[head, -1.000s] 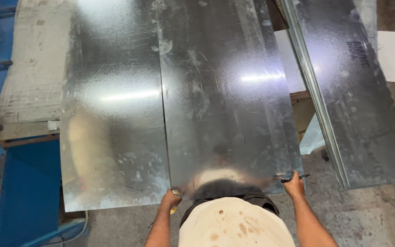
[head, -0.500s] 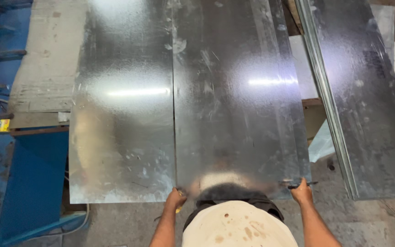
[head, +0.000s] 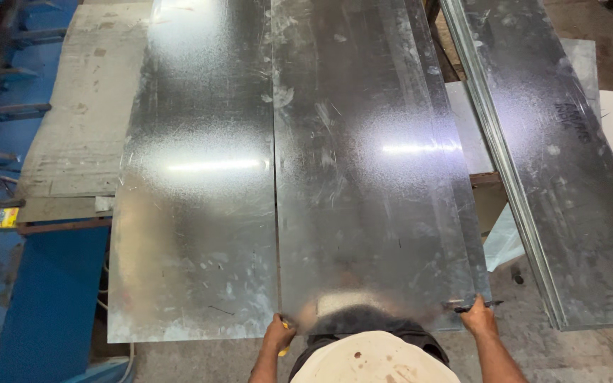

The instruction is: The person uses a yellow tape measure and a black marker to measure and mark dimensions on large, flat metal sheets. They repeatedly extend the tape measure, align it with the sheet edges, and make small marks at specific intervals. The person moves between different sheets to perform the same measuring and marking actions.

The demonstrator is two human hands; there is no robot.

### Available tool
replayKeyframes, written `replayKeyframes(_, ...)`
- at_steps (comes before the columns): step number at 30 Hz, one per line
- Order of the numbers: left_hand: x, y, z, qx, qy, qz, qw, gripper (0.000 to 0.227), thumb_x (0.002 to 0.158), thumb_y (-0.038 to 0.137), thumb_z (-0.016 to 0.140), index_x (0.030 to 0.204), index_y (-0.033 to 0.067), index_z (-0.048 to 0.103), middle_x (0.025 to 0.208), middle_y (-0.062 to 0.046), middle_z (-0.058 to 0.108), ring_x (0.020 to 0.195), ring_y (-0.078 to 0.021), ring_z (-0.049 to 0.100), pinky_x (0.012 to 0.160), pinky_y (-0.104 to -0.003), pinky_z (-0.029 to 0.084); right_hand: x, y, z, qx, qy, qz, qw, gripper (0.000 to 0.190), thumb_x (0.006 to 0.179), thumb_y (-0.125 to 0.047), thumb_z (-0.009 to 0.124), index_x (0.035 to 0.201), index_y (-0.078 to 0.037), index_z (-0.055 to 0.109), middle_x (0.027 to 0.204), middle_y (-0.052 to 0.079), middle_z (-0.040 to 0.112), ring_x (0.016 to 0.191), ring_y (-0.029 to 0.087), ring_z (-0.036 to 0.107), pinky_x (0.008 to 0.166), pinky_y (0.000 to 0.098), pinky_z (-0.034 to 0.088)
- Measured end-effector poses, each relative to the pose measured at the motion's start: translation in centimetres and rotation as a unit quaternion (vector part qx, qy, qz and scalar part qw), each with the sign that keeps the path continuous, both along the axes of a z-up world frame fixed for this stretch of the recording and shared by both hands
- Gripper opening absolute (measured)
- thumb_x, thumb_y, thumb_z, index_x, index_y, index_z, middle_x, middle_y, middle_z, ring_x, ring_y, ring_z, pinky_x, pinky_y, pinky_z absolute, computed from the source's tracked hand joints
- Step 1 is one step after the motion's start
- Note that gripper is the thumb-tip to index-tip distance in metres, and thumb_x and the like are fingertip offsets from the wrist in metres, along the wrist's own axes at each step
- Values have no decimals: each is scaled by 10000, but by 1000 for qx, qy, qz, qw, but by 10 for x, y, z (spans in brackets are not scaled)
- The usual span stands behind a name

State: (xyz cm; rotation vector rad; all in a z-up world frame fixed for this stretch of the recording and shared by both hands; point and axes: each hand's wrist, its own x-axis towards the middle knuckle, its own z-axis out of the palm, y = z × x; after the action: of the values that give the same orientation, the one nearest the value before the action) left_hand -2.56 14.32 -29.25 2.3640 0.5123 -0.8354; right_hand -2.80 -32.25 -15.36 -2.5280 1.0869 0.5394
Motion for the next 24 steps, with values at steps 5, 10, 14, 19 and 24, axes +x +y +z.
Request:
replayKeyframes(5, -3, 0, -3, 3, -42, -23, 999, 705, 744, 298, 780, 1311, -5, 491, 1165, -267, 702, 1132, -405, 675, 973, -443, 553, 3, 3, 5, 7, 32, -5, 999, 808, 786, -398, 801, 1491, -158, 486, 1294, 282, 685, 1227, 441, 651, 1018, 507, 533)
replayKeyframes(10, -5, 0, 0, -19, -54, 2, 998, 640, 748, 281, 756, 1294, 29, 537, 1149, -250, 722, 1120, -404, 680, 957, -452, 557, 11, 11, 27, -8, 24, 1, 1000, 766, 771, -412, 840, 1395, -68, 561, 1265, 308, 699, 1212, 447, 667, 1012, 495, 542)
replayKeyframes(14, -9, 2, 2, -30, -57, 25, 998, 625, 735, 275, 773, 1281, 54, 563, 1165, -231, 712, 1132, -391, 674, 966, -449, 546, 16, 18, 37, -20, 48, -4, 999, 757, 773, -408, 854, 1386, -62, 576, 1285, 306, 693, 1226, 443, 665, 1013, 492, 545)
replayKeyframes(19, -9, 5, 8, -42, -49, 26, 998, 606, 729, 261, 773, 1268, 57, 584, 1167, -225, 719, 1136, -382, 681, 968, -442, 551, 15, 19, 29, -21, 70, -27, 997, 853, 744, -484, 882, 1412, -71, 547, 1316, 292, 673, 1226, 442, 663, 1000, 499, 550)
replayKeyframes(24, -7, 4, 9, -37, -41, 17, 998, 622, 753, 263, 766, 1295, 35, 564, 1165, -234, 719, 1128, -383, 686, 969, -437, 555, 12, 17, 31, -24, 66, -16, 997, 829, 741, -480, 875, 1401, -88, 563, 1306, 289, 684, 1218, 441, 671, 997, 496, 557)
